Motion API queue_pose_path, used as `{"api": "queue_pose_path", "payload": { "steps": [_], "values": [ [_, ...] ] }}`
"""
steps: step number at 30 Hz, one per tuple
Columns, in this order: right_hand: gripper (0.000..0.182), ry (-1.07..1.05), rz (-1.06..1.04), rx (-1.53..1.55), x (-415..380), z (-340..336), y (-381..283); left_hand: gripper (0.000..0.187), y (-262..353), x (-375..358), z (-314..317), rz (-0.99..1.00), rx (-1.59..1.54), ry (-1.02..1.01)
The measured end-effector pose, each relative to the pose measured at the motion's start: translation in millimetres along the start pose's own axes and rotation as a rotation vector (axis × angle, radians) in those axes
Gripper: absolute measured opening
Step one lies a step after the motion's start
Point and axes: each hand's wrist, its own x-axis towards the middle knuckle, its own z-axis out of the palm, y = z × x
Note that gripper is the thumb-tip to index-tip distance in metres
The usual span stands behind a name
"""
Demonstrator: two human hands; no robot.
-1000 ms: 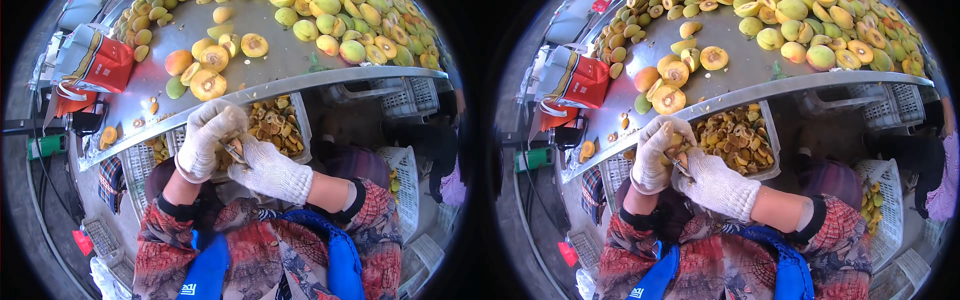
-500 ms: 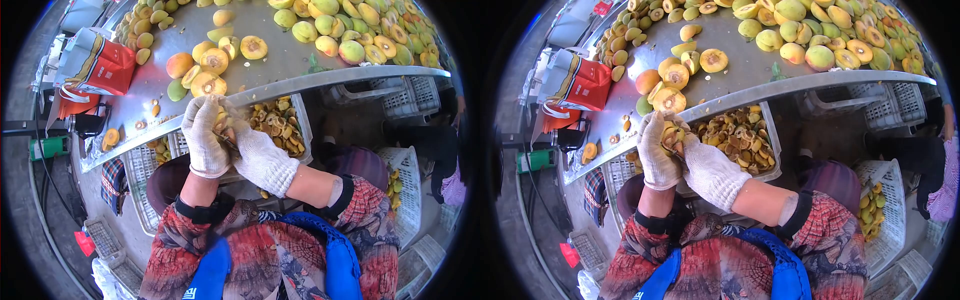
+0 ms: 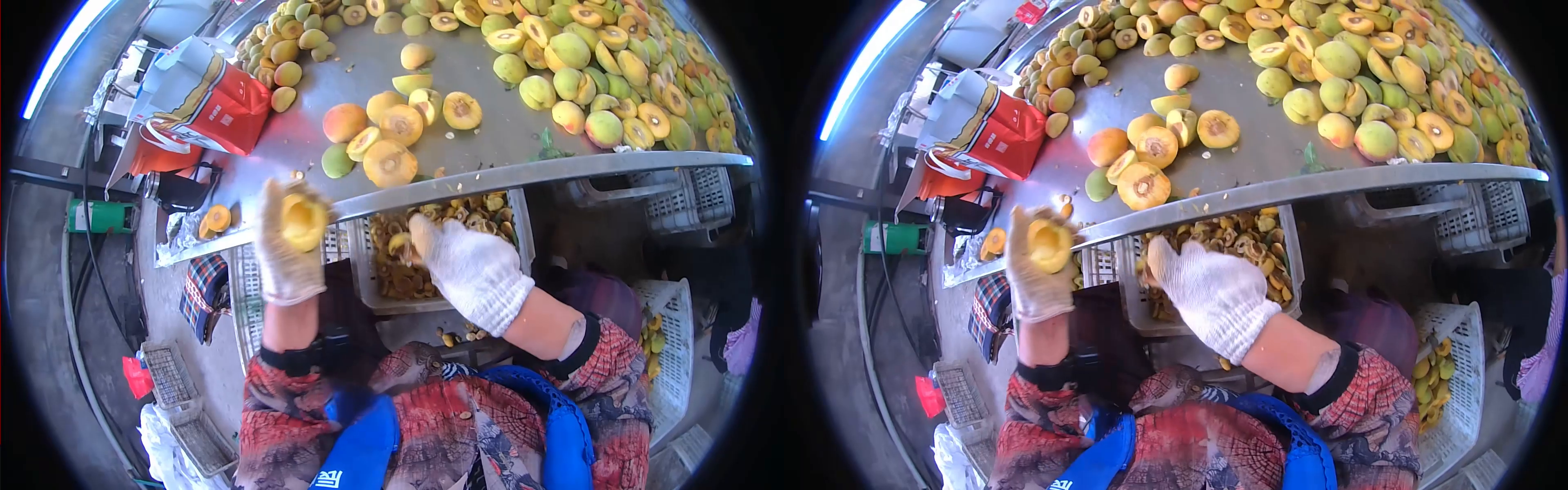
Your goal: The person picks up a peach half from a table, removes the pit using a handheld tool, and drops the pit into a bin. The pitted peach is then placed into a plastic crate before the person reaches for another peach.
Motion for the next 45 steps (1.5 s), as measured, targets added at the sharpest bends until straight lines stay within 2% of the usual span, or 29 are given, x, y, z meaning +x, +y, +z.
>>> {"api": "queue_pose_path", "payload": {
  "steps": [1,2,3,4,6,9,11,13,15,16,18,19,23,26,27,30,31,34,35,36,38,39,42,45],
  "values": [
    [0.028,-0.043,-0.005,-0.093,-3,3,1,0.025,9,6,-22,0.078,0.074,0.037],
    [0.027,-0.094,0.006,-0.101,-5,6,3,0.024,19,11,-41,0.166,0.281,0.065],
    [0.026,-0.144,0.021,-0.107,-6,8,6,0.028,35,22,-65,0.345,0.824,-0.028],
    [0.026,-0.194,0.035,-0.112,-6,9,8,0.029,40,35,-94,0.258,1.012,0.057],
    [0.023,-0.146,0.022,-0.093,-10,2,8,0.029,45,36,-90,0.513,1.295,0.035],
    [0.021,-0.126,0.034,-0.024,-11,9,13,0.028,29,47,-51,0.462,1.359,-0.059],
    [0.022,-0.154,0.068,0.035,-8,1,5,0.026,11,52,-4,0.226,1.378,-0.172],
    [0.022,-0.13,0.065,0.106,-6,-5,4,0.044,-13,67,26,-0.004,1.661,-0.276],
    [0.022,-0.095,0.061,0.223,-4,-8,10,0.049,-38,67,43,0.116,1.738,-0.268],
    [0.022,-0.007,-0.001,0.238,-2,-5,14,0.051,-49,70,46,0.173,1.778,-0.27],
    [0.022,0.164,-0.123,0.268,3,5,22,0.057,-72,77,44,0.071,1.536,-0.248],
    [0.027,0.179,-0.128,0.321,5,7,23,0.06,-78,79,45,0.022,1.413,-0.229],
    [0.033,0.079,0.152,0.547,13,-2,20,0.061,-77,75,63,0.002,1.279,-0.331],
    [0.036,0.253,0.129,0.619,13,-6,20,0.053,-73,68,64,-0.07,0.548,-0.31],
    [0.034,0.26,0.131,0.635,14,-10,19,0.043,-64,64,65,-0.131,0.41,-0.343],
    [0.033,0.228,0.117,0.651,13,-13,12,0.038,-51,33,69,-0.178,0.136,-0.341],
    [0.033,0.207,0.107,0.627,13,-5,11,0.036,-54,24,64,-0.153,0.157,-0.331],
    [0.033,0.174,0.101,0.637,9,-11,4,0.046,-55,-2,75,-0.289,-0.158,-0.272],
    [0.033,0.13,0.097,0.615,9,-13,4,0.058,-53,-5,76,-0.308,-0.168,-0.273],
    [0.033,0.086,0.093,0.594,8,-14,5,0.061,-54,-5,74,-0.291,-0.186,-0.255],
    [0.039,0.165,0.076,0.597,6,-9,7,0.066,-56,-5,66,-0.258,-0.216,-0.22],
    [0.041,0.203,0.067,0.6,6,-7,7,0.067,-55,-7,65,-0.255,-0.223,-0.218],
    [0.04,0.115,0.19,0.737,3,-13,3,0.067,-51,-17,68,-0.225,-0.215,-0.237],
    [0.038,0.103,0.14,0.691,1,-16,2,0.06,-53,-26,69,-0.16,-0.151,-0.279]
  ]
}}
